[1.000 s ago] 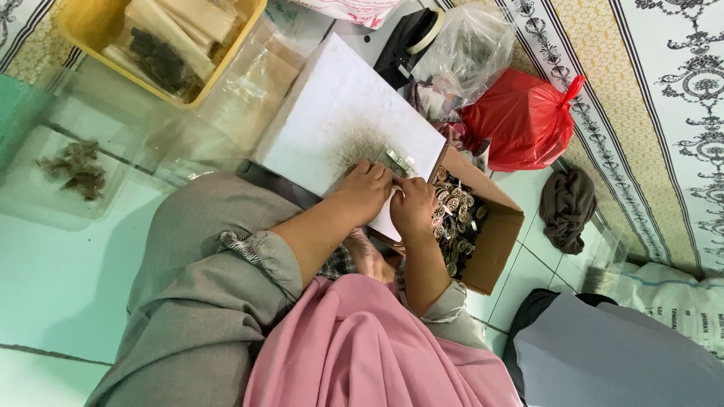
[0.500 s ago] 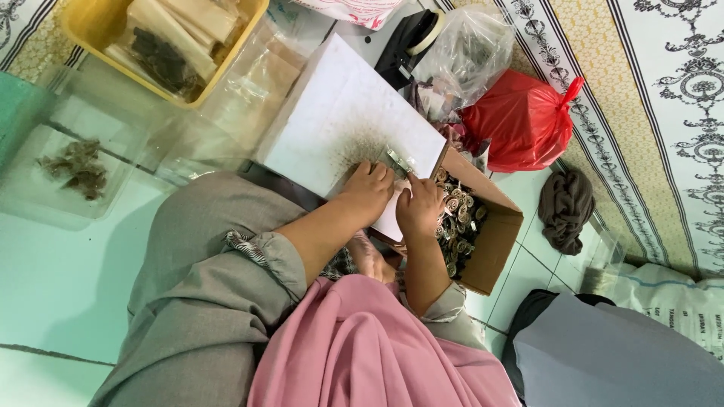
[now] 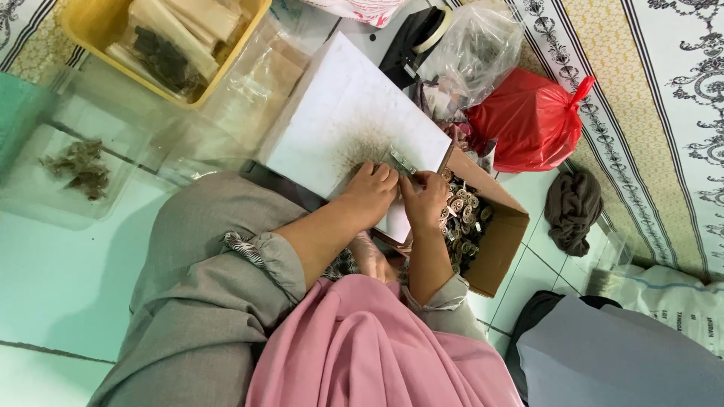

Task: The person picks up metal parts from a large box, places them onto a white surface to group them, and then puts a group of the parts into a small plastic bag.

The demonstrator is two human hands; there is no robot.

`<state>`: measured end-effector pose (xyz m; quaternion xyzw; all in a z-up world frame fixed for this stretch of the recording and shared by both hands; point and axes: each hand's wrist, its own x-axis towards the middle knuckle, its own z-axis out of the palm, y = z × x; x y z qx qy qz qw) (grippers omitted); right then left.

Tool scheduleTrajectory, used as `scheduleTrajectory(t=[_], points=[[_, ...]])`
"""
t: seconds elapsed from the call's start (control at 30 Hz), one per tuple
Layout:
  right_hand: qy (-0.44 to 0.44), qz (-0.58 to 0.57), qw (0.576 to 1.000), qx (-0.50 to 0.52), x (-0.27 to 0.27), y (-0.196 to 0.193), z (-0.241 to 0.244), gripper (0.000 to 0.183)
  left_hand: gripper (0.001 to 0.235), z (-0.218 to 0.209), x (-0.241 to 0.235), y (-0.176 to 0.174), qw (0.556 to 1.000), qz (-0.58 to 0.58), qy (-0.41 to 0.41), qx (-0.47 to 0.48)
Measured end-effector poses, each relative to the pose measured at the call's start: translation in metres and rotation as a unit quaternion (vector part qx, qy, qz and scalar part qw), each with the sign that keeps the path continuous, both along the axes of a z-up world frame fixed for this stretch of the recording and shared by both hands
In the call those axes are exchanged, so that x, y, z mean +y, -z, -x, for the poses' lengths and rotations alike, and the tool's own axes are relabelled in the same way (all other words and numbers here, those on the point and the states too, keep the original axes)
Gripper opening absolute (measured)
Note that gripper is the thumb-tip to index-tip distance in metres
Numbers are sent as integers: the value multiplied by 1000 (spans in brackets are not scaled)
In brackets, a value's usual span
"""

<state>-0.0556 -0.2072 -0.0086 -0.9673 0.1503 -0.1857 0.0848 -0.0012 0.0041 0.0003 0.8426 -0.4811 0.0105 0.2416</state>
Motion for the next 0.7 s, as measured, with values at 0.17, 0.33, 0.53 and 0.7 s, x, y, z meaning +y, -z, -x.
scheduleTrajectory(t=[0.17,0.33,0.53,0.7], points=[[47,-14,998,50,-6,1,-7,50,35,-3,1,-6,1000,-15,4,18],[64,-28,994,82,-3,-11,-12,54,35,-3,-1,-2,1000,19,-9,-2],[33,-51,994,87,-6,-19,-13,58,27,-2,22,-41,895,26,-294,-334],[22,-41,995,92,-8,-16,-13,63,28,0,37,-63,891,0,-299,-343]])
